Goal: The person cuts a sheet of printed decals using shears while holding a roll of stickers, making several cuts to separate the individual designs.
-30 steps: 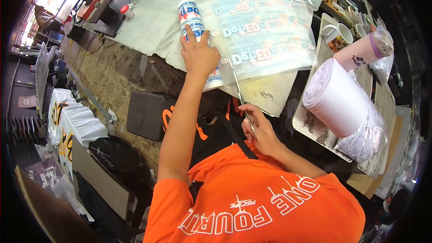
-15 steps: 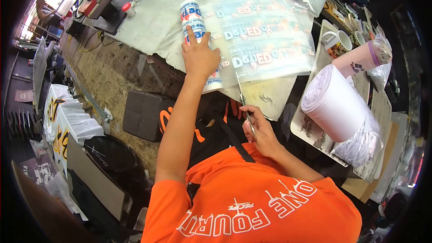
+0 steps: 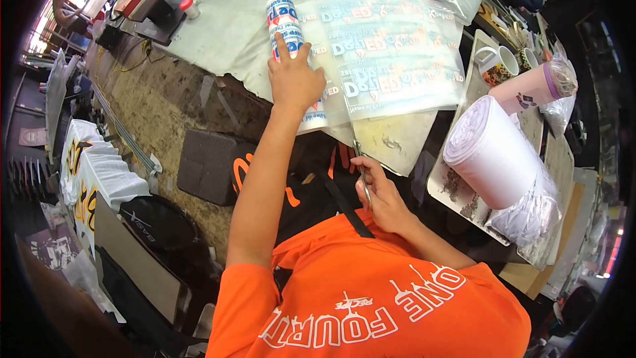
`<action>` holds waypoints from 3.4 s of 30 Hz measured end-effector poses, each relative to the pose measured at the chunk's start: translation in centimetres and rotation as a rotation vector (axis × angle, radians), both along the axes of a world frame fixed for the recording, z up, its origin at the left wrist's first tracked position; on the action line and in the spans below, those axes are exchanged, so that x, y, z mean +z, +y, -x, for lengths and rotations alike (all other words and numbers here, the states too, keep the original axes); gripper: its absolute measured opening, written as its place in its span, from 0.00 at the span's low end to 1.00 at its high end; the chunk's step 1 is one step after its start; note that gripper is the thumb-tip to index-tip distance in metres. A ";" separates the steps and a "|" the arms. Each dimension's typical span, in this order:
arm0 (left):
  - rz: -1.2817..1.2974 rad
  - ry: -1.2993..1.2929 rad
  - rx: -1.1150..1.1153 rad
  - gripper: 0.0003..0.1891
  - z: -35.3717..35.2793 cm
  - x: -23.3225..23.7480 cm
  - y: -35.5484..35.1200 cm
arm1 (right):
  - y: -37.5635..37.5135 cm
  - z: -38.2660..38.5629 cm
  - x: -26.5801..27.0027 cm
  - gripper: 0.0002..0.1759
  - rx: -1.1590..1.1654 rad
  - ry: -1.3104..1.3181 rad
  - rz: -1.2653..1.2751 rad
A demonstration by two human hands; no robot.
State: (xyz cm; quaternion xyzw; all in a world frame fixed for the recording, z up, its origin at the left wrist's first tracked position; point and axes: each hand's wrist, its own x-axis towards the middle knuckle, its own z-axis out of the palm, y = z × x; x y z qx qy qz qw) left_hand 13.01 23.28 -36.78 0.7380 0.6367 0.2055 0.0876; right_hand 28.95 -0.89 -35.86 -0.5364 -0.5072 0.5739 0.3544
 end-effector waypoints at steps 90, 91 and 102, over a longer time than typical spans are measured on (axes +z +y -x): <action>0.042 -0.009 0.034 0.33 0.2 0.2 0.0 | 15.2 2.0 0.6 0.25 -0.233 0.154 0.135; 0.035 -0.005 0.032 0.33 0.2 0.2 0.1 | 16.0 1.9 0.8 0.24 -0.257 0.147 0.139; -0.003 0.030 0.024 0.33 0.3 0.1 0.2 | 18.9 1.8 0.8 0.26 -0.258 0.141 0.165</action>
